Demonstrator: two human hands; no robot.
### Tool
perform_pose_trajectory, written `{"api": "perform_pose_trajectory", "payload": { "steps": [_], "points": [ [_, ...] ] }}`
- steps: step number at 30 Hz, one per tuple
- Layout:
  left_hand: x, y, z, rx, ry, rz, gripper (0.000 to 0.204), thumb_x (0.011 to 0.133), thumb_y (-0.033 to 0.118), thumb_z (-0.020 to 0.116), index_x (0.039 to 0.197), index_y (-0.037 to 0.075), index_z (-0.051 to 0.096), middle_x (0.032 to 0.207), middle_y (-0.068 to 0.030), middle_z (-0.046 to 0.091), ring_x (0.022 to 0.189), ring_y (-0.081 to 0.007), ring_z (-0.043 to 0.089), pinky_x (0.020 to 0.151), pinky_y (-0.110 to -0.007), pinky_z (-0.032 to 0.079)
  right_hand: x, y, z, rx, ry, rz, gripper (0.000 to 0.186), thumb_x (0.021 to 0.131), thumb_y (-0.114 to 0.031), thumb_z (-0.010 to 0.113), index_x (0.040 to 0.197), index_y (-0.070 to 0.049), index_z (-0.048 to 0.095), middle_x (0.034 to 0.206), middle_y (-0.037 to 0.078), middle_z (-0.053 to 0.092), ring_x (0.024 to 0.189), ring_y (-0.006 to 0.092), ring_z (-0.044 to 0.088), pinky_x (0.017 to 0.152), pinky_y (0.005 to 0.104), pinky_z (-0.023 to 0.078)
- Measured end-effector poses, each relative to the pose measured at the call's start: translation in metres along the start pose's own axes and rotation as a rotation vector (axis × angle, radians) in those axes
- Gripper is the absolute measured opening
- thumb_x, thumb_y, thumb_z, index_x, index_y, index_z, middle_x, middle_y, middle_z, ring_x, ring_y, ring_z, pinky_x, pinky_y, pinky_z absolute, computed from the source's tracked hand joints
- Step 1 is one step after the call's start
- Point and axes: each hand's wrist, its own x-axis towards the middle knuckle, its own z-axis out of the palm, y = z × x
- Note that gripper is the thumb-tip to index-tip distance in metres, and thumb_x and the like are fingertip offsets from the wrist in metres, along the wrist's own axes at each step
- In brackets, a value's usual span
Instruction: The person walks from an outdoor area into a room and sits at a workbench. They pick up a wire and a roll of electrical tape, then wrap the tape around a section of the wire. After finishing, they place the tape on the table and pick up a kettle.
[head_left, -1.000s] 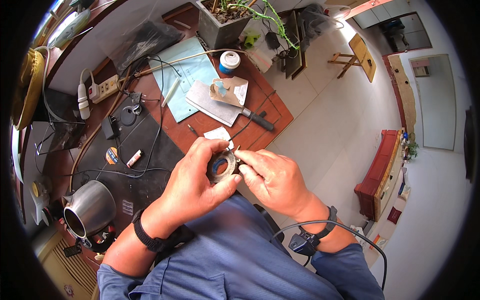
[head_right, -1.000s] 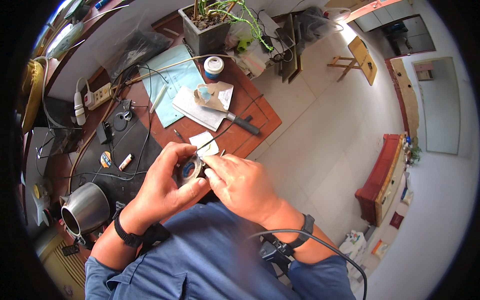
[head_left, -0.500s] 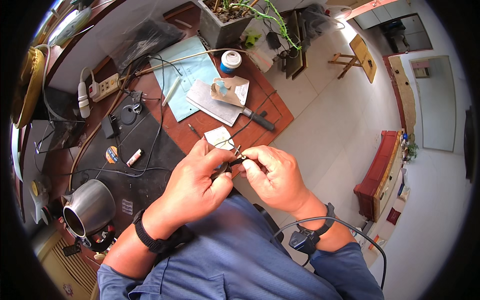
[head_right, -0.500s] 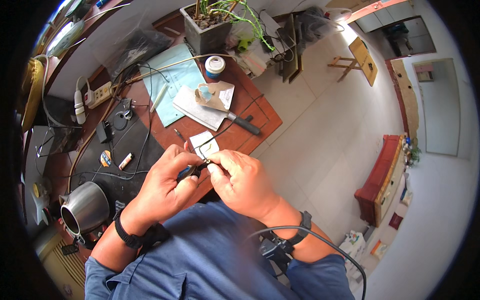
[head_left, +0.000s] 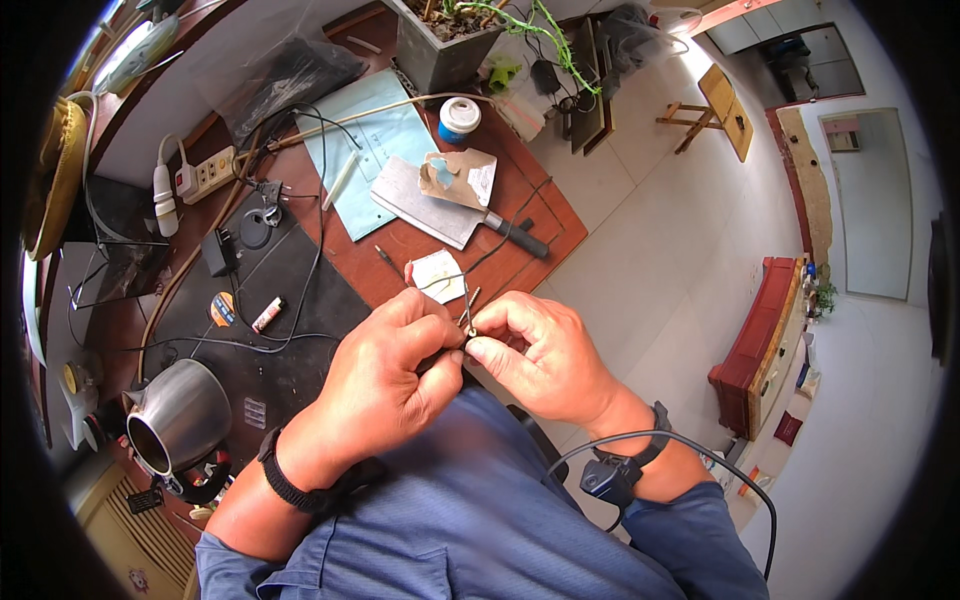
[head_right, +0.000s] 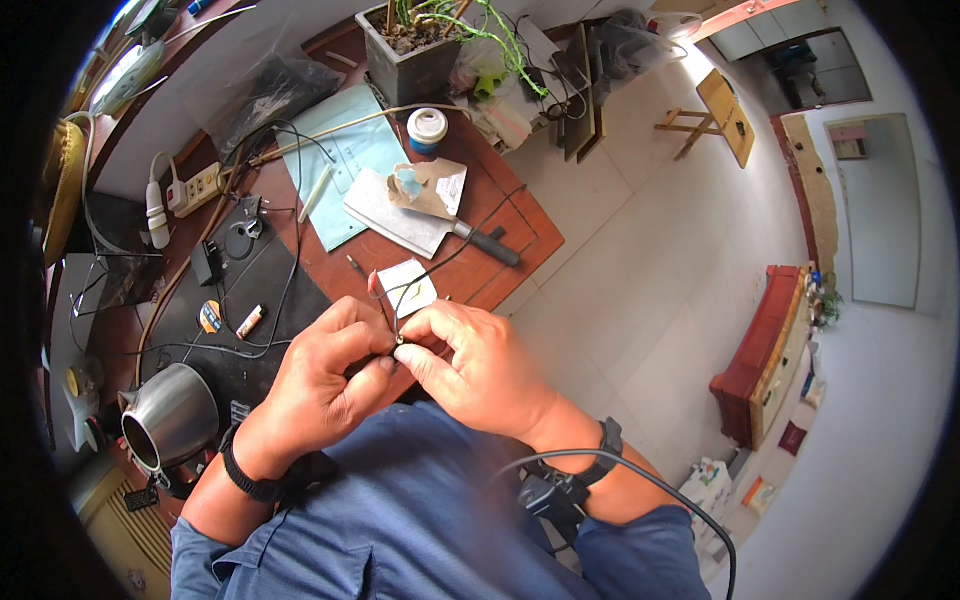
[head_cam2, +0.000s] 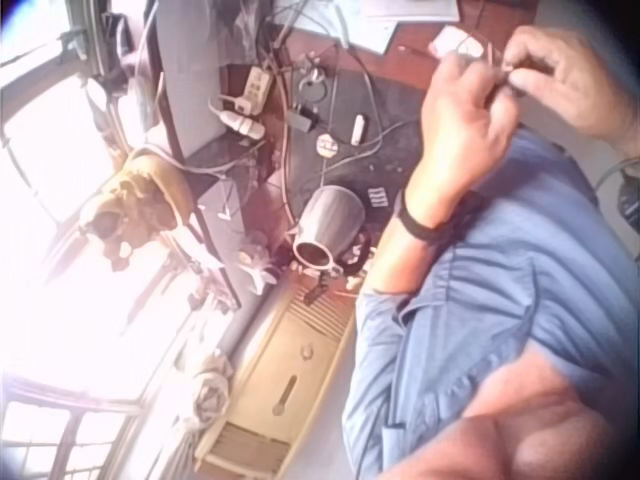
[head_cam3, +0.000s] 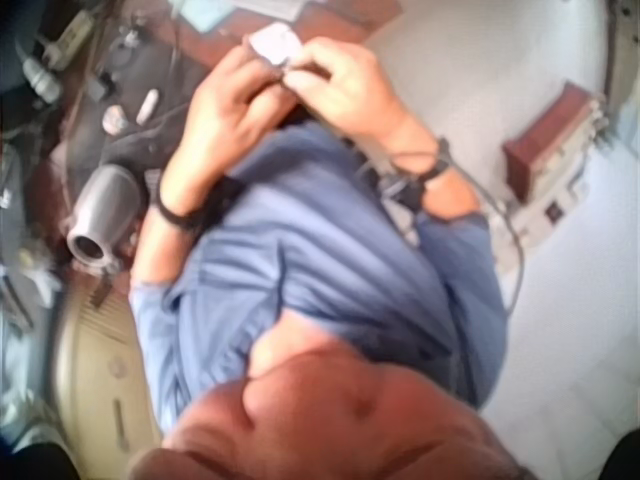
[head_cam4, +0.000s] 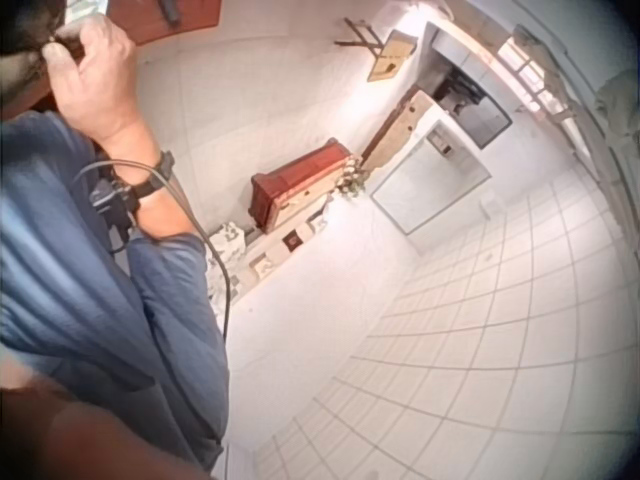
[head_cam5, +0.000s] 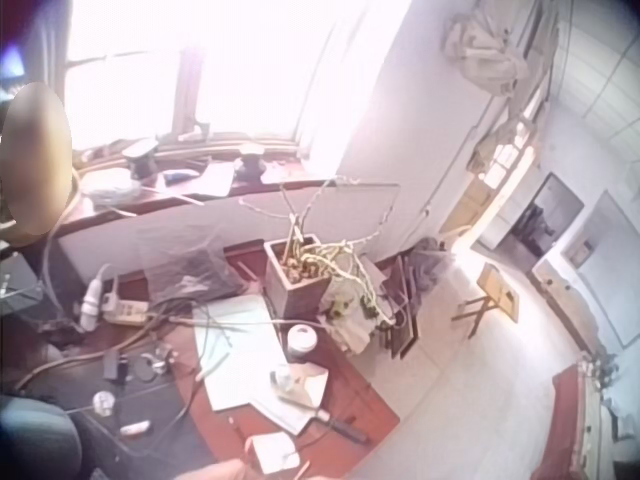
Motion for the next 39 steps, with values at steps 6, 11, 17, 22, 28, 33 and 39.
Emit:
{"api": "perform_pose_trajectory", "payload": {
  "steps": [6,11,17,22,28,33,39],
  "points": [
    [-0.001,0.004,0.001,0.021,0.040,0.047,0.010,0.084,0.001,0.071,0.094,0.004,0.071,0.096,-0.0104,0.067,0.089,-0.0328,0.068,0.077,-0.042,0.057,0.001,-0.002,-0.003,0.152,-0.093,0.073,0.015,0.097,-0.012,0.077,0.098,-0.004,0.065,0.088,0.000,0.065,0.078,0.0092,0.059,0.069,0.0279,0.051],
    [-0.003,0.006,-0.002,0.006,-0.016,0.044,0.011,0.085,0.000,0.070,0.096,0.004,0.071,0.097,-0.0104,0.067,0.090,-0.0327,0.068,0.079,-0.041,0.056,0.000,0.000,-0.005,0.277,-0.161,0.142,0.018,0.098,-0.012,0.078,0.098,-0.005,0.062,0.090,-0.001,0.065,0.080,0.0083,0.058,0.071,0.0276,0.050],
    [-0.001,0.002,-0.003,-0.066,0.010,0.030,0.013,0.087,0.000,0.070,0.099,0.003,0.070,0.098,-0.0118,0.066,0.090,-0.0312,0.068,0.080,-0.040,0.056,-0.003,0.013,0.008,0.430,-0.098,0.183,0.017,0.103,-0.015,0.076,0.109,-0.005,0.064,0.098,0.000,0.066,0.087,0.0079,0.062,0.074,0.0251,0.052],
    [-0.001,-0.001,-0.006,-0.103,0.016,-0.001,0.012,0.089,0.001,0.071,0.100,0.001,0.069,0.098,-0.0117,0.065,0.091,-0.0279,0.068,0.082,-0.038,0.056,-0.001,0.016,0.011,0.612,-0.132,0.264,0.025,0.105,-0.020,0.074,0.120,-0.003,0.062,0.102,0.003,0.068,0.091,0.0109,0.068,0.072,0.0250,0.054],
    [-0.002,-0.001,-0.008,-0.163,0.018,-0.045,0.007,0.092,0.001,0.070,0.099,0.001,0.068,0.099,-0.0101,0.066,0.093,-0.0236,0.066,0.085,-0.036,0.055,-0.001,0.014,0.005,0.714,-0.226,0.360,0.033,0.105,-0.021,0.072,0.130,-0.002,0.061,0.107,0.006,0.070,0.088,0.0138,0.071,0.066,0.0244,0.055],
    [0.000,-0.001,-0.009,-0.217,0.008,-0.077,0.004,0.093,0.003,0.068,0.096,0.001,0.065,0.100,-0.0100,0.062,0.095,-0.0242,0.062,0.089,-0.037,0.052,-0.003,0.012,0.003,0.808,-0.254,0.450,0.036,0.110,-0.031,0.063,0.126,0.001,0.064,0.103,0.009,0.073,0.084,0.0132,0.071,0.062,0.0225,0.052],
    [0.000,-0.002,-0.006,-0.206,0.057,-0.069,0.005,0.093,0.000,0.066,0.098,0.002,0.064,0.102,-0.0104,0.063,0.097,-0.0240,0.062,0.090,-0.037,0.051,-0.007,0.008,0.000,1.015,-0.385,0.642,0.041,0.113,-0.038,0.054,0.119,0.000,0.067,0.100,0.012,0.073,0.078,0.0164,0.073,0.057,0.0224,0.052]
  ]
}}
